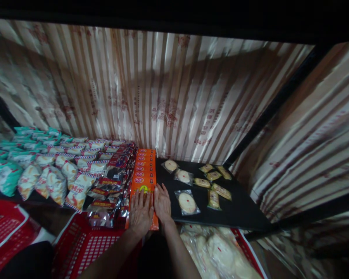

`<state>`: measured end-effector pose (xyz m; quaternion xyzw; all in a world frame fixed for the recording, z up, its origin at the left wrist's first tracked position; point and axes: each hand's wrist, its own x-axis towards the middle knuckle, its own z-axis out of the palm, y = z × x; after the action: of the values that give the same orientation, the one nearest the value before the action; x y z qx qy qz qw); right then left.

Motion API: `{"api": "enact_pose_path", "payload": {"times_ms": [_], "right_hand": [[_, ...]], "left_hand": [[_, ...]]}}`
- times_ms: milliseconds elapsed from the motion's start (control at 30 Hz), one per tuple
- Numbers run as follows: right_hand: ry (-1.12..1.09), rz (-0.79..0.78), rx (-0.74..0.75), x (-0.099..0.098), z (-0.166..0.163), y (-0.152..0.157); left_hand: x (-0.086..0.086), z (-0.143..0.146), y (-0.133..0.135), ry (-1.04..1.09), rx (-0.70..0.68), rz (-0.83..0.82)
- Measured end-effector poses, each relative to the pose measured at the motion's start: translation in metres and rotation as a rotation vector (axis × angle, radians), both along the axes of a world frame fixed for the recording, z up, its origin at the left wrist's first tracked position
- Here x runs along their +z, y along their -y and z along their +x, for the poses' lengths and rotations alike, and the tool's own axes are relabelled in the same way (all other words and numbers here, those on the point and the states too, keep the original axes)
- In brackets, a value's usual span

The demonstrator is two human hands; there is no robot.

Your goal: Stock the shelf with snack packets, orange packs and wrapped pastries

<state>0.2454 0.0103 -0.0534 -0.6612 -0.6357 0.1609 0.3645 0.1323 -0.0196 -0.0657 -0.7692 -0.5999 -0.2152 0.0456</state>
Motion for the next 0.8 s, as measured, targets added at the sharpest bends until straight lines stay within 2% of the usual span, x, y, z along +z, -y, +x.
{"api": "enact_pose_path", "payload": {"times_ms": [200,467,667,800], "right_hand": [[-0.024,-0.008,-0.009,0.0,0.001,0.0],[-0.15,0.024,-0.009,-0.005,0.005,-0.003],[-0.468,0.023,-0.143,-0.011,0.013,-0.003],[-0.555,-0.031,-0.136,-0.016,0.011,-0.003]], "left_hand": [[0.001,0.0,0.0,0.006,0.003,0.046],[0.013,-0.009,0.007,0.033,-0.028,0.073],[-0.002,-0.014,0.048,0.066,-0.104,0.152],[-0.014,-0.016,0.068,0.081,-0.099,0.179]]}}
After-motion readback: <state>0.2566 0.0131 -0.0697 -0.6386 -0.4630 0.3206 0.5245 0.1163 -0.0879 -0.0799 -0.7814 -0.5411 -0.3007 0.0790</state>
